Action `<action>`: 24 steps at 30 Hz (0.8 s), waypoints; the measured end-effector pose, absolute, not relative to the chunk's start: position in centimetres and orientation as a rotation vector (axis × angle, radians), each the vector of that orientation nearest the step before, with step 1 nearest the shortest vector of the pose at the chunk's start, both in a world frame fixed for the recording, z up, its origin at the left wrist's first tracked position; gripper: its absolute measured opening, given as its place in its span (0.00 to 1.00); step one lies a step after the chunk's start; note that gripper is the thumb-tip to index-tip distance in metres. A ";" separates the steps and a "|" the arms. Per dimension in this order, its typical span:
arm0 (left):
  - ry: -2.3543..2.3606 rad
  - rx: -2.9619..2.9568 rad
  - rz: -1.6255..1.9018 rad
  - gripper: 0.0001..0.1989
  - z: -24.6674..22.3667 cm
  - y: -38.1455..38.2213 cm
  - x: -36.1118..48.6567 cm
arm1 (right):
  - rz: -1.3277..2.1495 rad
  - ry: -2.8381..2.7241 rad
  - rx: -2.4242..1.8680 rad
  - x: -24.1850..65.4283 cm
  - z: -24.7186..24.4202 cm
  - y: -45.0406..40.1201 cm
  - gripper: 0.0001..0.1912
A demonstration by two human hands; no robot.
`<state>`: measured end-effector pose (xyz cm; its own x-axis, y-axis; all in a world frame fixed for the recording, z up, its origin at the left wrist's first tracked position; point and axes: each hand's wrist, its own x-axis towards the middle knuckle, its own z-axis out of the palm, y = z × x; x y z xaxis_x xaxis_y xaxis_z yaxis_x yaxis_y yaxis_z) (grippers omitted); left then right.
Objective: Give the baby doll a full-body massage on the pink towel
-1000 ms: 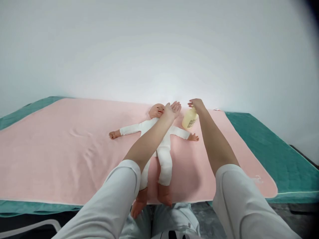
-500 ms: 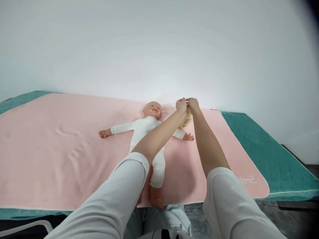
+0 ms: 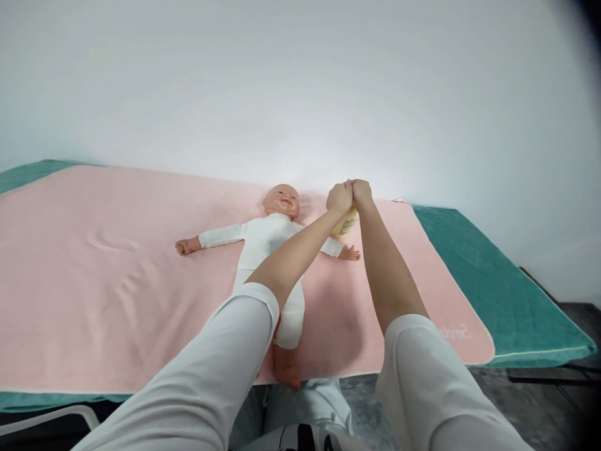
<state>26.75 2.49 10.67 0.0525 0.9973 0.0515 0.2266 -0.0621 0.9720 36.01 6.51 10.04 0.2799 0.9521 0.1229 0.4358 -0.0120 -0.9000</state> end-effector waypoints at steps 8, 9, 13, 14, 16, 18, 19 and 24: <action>1.352 1.519 1.078 0.31 10.2 2.6 27.2 | 0.624 -1.202 -1.702 35.7 10.2 5.9 0.10; 1.356 1.532 1.074 0.30 10.2 2.5 27.1 | 0.629 -1.193 -1.697 35.5 10.3 5.7 0.10; 1.399 1.596 1.061 0.26 10.1 2.3 25.6 | 0.626 -1.060 -1.643 35.3 10.5 4.7 0.11; 1.418 1.619 1.066 0.25 10.1 2.1 24.9 | 0.586 -1.030 -1.632 35.3 10.6 4.3 0.11; 1.437 1.668 1.096 0.24 10.2 1.7 23.2 | 0.424 -1.015 -1.614 35.3 11.1 3.5 0.11; 1.381 1.715 1.157 0.25 10.4 1.0 21.2 | 0.204 -1.053 -1.553 34.7 11.8 2.4 0.12; 1.323 1.742 1.194 0.24 10.5 0.6 20.2 | 0.105 -1.072 -1.490 34.0 12.1 1.7 0.12; 1.035 1.813 1.115 0.17 10.9 -1.9 15.3 | 0.152 -1.234 -1.067 26.3 12.5 -1.9 0.15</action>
